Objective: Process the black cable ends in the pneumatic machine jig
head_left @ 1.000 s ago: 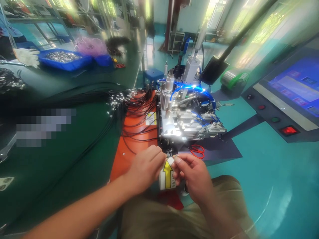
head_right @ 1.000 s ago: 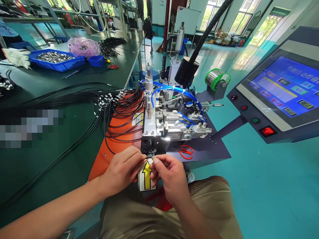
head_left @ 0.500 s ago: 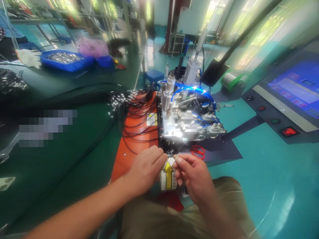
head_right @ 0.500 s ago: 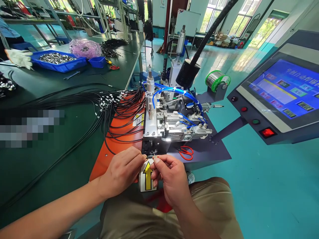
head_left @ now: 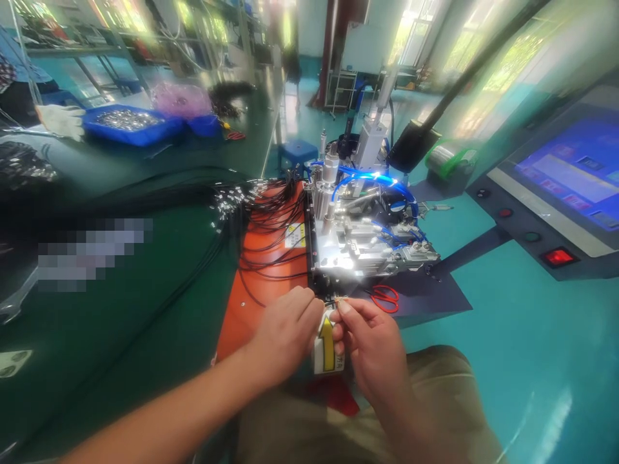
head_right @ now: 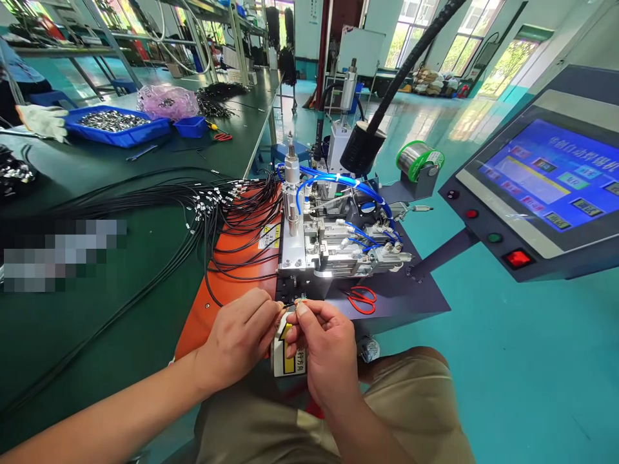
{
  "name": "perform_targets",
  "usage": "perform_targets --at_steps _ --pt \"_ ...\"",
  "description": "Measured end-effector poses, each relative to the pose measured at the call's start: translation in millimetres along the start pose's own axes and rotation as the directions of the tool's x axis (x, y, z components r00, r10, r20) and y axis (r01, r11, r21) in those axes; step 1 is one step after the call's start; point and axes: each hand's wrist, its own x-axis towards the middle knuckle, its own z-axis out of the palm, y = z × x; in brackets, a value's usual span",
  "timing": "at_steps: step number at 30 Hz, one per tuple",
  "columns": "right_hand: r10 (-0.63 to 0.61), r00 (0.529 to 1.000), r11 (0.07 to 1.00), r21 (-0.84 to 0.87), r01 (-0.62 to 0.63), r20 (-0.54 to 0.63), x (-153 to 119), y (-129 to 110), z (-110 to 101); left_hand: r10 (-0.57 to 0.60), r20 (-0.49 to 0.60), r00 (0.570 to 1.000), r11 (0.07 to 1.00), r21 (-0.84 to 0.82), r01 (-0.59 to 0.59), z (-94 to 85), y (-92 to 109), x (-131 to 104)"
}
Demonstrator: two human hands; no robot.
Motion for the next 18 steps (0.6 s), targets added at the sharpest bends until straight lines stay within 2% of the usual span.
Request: perform_targets --at_steps 5,8,11,14,16,18 --pt "-0.051 0.999 0.998 -0.035 0.051 0.001 0.4 4.4 -2.5 -0.040 -0.006 0.999 0.999 -0.010 0.040 2.6 2.5 -1.2" --pt "-0.105 0.994 0.980 -0.169 0.107 0.018 0.6 6.0 -5.6 -0.044 -0.001 0.999 0.999 -0.010 0.044 2.3 4.7 -0.9" --pt "-0.183 0.983 0.918 -0.352 0.181 0.028 -0.6 6.1 -8.4 -0.048 0.008 0.999 0.999 -0.019 0.048 0.7 6.2 -0.5" --pt "-0.348 0.935 0.762 -0.558 0.328 0.074 -1.7 7.7 -11.5 -0.055 0.022 0.998 0.998 -0.026 0.055 0.0 6.6 -0.8" --pt "-0.494 0.855 0.578 -0.674 0.460 0.160 -1.1 10.6 -13.6 -0.054 0.026 0.998 0.998 -0.028 0.054 0.4 6.4 -1.4" --pt "-0.609 0.749 0.389 -0.725 0.569 0.261 0.5 14.3 -15.0 -0.052 0.020 0.998 0.998 -0.024 0.052 1.4 5.9 -2.1"
